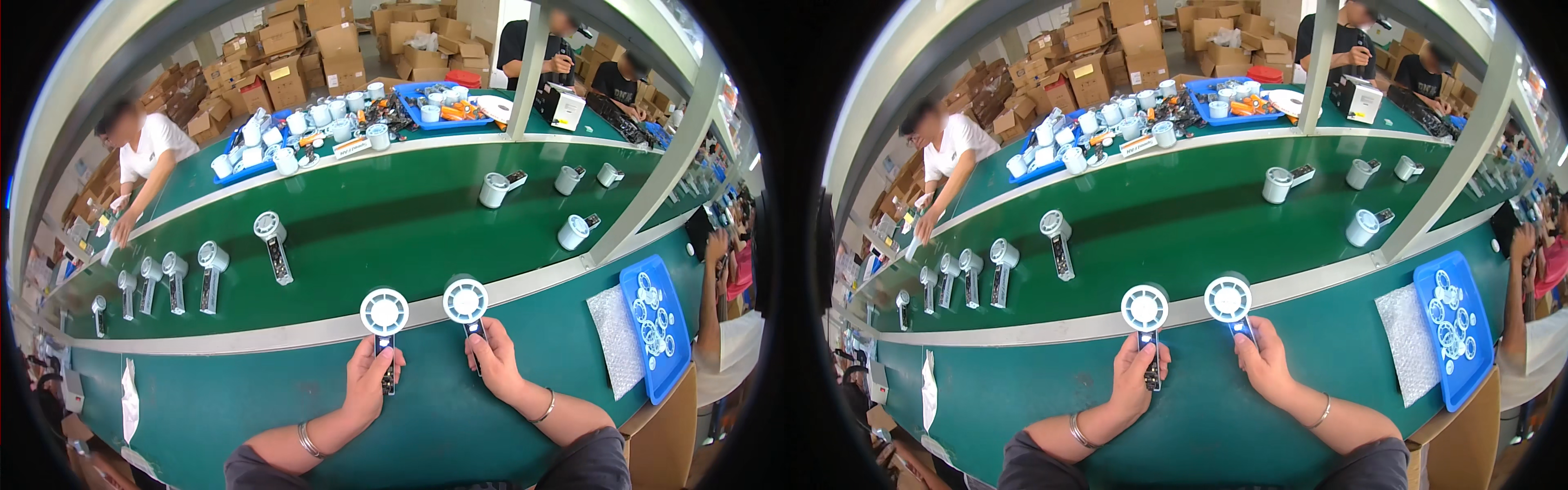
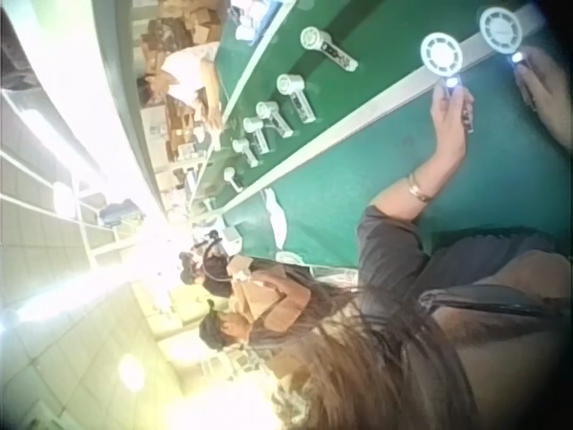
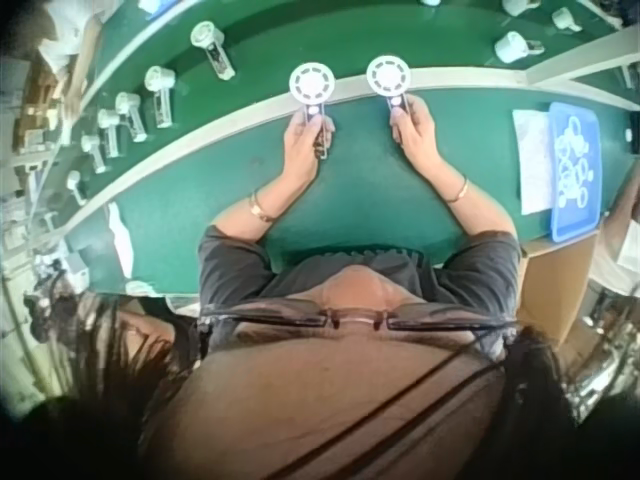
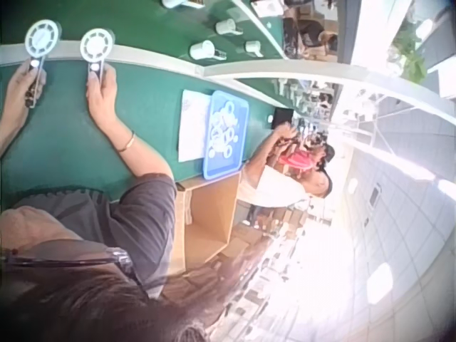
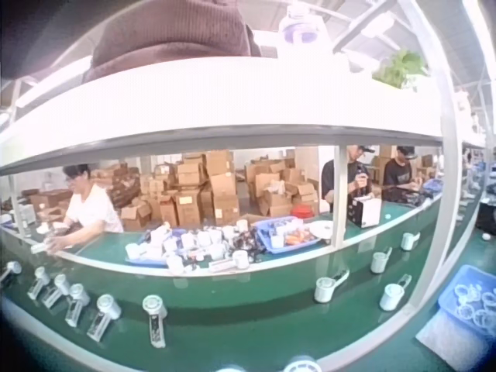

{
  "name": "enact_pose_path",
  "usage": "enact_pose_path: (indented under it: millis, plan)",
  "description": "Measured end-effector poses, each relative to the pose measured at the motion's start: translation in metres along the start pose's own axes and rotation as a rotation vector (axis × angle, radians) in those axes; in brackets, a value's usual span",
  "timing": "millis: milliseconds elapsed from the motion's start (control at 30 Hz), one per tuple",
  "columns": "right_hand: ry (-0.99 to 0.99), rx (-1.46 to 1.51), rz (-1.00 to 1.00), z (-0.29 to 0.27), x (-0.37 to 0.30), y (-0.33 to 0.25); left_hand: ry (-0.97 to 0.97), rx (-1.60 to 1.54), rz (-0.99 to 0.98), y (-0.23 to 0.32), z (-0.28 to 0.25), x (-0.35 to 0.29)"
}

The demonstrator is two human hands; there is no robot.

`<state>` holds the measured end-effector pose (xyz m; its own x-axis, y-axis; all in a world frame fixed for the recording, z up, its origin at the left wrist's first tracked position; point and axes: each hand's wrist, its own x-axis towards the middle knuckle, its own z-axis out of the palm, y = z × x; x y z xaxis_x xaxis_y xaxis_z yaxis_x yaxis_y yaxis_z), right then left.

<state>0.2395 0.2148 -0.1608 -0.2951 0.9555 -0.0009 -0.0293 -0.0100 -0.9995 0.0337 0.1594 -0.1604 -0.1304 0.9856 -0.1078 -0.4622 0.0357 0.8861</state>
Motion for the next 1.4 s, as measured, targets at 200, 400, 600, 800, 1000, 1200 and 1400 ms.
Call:
enact_pose_path:
  millis: [200, 400, 600, 800, 1000, 1200, 1400]
  plan:
    - [0.125, -0.221, -0.019, 0.016, 0.001, -0.012, -0.109, 0.222, -0.083, 0.018, -0.006, 0.001]
    - [-0.023, -0.176, 0.301, -0.002, -0.018, -0.048, -0.151, 0.29, -0.232, 0.025, -0.03, -0.006]
    - [-0.227, -0.724, -0.088, -0.067, -0.074, -0.04, -0.352, 0.576, -0.376, 0.054, -0.042, -0.036]
    - [-0.345, -0.661, 0.128, -0.072, -0.109, -0.052, -0.573, 0.948, -0.257, 0.088, -0.027, -0.062]
    - [-0.308, -0.643, 0.047, -0.064, -0.12, -0.076, -0.551, 0.75, -0.349, 0.106, -0.035, -0.073]
    - [-0.24, -0.621, -0.006, -0.066, -0.119, -0.064, -0.495, 0.643, -0.268, 0.088, -0.049, -0.077]
    - [-0.257, -0.865, 0.035, -0.073, -0.098, -0.07, -0.405, 0.969, 0.014, 0.081, -0.051, -0.069]
